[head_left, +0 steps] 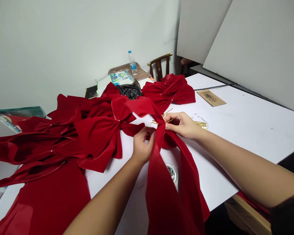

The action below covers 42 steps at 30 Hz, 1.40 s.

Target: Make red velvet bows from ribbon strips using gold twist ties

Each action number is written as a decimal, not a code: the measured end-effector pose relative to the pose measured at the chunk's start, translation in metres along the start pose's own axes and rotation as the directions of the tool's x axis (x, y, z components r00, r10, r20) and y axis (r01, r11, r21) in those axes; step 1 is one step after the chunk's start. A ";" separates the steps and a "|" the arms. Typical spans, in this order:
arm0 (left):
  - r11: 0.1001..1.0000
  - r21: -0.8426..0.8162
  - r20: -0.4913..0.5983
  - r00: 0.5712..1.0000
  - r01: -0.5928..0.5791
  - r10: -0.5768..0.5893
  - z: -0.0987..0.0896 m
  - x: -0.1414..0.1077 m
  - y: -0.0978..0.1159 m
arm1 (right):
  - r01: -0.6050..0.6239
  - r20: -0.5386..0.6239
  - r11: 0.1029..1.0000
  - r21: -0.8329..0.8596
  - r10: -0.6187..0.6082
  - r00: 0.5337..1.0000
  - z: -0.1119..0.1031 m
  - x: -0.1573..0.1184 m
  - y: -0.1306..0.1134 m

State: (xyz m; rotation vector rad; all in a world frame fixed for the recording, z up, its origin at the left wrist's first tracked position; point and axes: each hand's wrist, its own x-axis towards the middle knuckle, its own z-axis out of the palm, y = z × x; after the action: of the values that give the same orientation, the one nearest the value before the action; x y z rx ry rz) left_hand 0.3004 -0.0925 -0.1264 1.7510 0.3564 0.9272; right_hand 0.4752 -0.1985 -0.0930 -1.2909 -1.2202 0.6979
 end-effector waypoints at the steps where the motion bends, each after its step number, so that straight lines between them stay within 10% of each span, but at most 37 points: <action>1: 1.000 0.013 0.001 1.000 -0.029 0.029 -0.001 -0.001 0.000 | -0.019 0.004 0.999 0.037 0.019 1.000 0.000 0.000 0.000; 10: 0.947 0.178 -0.039 0.960 -0.266 0.277 0.003 -0.002 0.011 | -0.031 -0.004 0.986 0.162 0.032 0.999 0.002 0.001 0.005; 42: 0.996 0.059 -0.036 0.997 -0.065 0.067 0.000 -0.004 0.009 | 0.109 0.032 0.994 0.005 -0.109 0.993 0.004 -0.001 0.005</action>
State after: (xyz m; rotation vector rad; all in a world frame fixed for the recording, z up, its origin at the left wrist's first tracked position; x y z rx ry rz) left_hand 0.2956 -0.0990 -0.1198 1.8092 0.3554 1.0073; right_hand 0.4719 -0.1968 -0.0984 -1.2048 -1.3056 0.6434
